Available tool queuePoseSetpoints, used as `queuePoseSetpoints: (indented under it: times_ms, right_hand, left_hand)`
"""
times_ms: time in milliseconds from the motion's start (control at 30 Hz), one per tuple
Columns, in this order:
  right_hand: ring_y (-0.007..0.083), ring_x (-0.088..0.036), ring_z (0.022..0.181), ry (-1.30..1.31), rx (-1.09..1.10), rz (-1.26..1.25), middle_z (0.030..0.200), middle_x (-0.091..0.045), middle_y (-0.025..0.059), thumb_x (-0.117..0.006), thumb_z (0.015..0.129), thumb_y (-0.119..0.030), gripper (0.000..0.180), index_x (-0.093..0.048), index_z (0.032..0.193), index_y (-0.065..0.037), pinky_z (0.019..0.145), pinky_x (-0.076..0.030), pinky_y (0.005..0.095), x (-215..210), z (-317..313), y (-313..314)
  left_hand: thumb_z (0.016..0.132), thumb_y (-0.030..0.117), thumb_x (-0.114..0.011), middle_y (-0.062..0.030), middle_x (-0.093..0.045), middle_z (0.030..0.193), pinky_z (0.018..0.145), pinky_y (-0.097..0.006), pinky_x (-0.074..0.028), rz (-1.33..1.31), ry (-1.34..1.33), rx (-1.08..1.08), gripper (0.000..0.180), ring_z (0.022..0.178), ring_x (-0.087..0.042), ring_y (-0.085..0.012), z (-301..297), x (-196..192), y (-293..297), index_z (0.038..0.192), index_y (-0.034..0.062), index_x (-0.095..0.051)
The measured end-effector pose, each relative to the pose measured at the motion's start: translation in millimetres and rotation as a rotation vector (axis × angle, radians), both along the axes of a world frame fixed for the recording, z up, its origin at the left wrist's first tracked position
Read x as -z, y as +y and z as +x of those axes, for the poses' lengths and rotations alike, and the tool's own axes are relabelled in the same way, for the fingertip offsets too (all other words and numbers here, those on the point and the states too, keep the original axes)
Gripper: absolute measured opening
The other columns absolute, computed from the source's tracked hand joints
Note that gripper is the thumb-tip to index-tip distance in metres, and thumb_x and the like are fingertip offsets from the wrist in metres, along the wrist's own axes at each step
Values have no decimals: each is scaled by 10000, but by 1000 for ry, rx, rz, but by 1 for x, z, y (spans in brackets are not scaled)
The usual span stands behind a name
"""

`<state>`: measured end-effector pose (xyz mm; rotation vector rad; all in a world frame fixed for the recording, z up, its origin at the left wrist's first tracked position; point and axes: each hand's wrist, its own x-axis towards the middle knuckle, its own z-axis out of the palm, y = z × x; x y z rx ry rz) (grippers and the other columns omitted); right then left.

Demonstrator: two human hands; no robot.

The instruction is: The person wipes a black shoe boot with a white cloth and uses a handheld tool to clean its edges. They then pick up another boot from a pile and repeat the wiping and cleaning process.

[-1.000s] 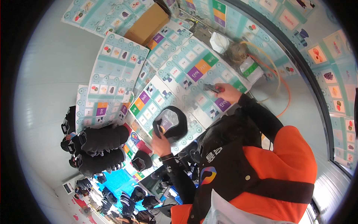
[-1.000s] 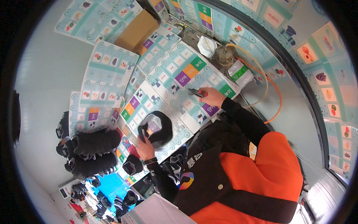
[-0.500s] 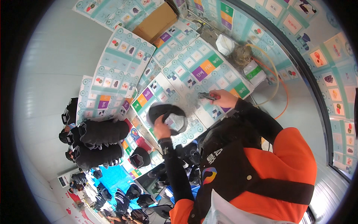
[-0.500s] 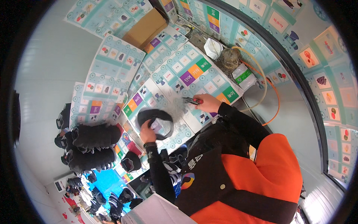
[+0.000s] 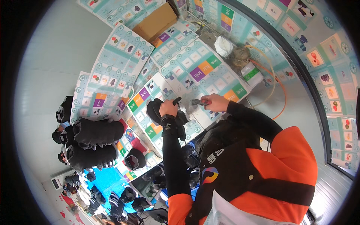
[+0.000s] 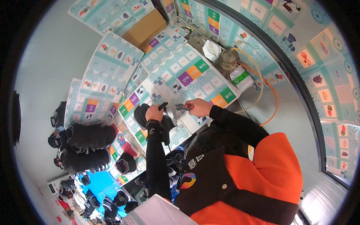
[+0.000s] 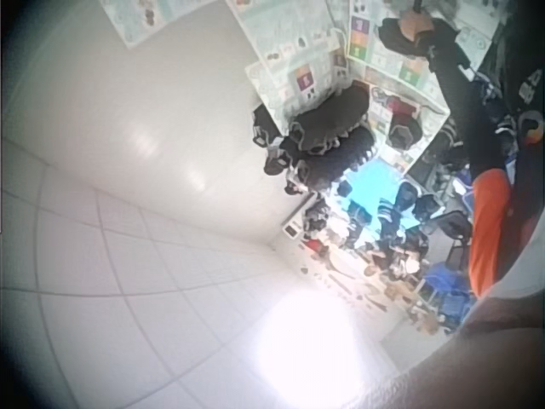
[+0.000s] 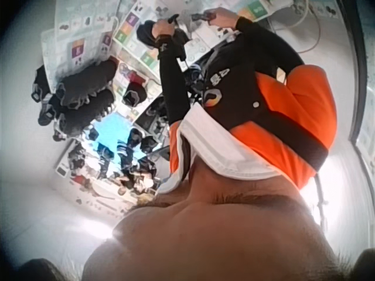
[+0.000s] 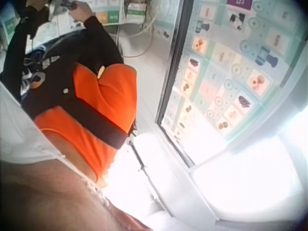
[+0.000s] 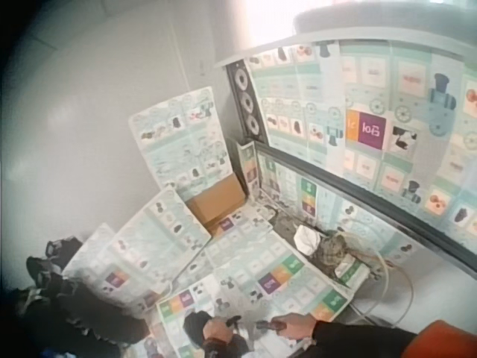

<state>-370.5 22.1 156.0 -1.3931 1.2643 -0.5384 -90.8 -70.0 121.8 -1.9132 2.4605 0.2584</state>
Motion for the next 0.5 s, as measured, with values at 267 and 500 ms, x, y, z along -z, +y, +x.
queuePoseSetpoints:
  times_ms: [267, 500]
  right_hand:
    - [448, -659, 896, 229, -133, -160, 902, -691, 246, -549, 831, -193, 284, -687, 1043, -64, 786, -508, 539, 34, 36, 0]
    - [453, -665, 868, 261, -29, -202, 863, -690, 242, -564, 824, -192, 314, -679, 1087, -66, 778, -516, 538, 30, 36, -4]
  left_hand:
    - [875, 430, -684, -150, -721, 962, 801, -494, -553, 105, 27, -15, 312, 914, -697, -377, -3, 1, -16, 1029, 175, -775]
    - [871, 353, -699, -133, -683, 963, 794, -476, -556, 72, 18, -25, 244, 902, -684, -366, -5, -5, -8, 990, 152, -770]
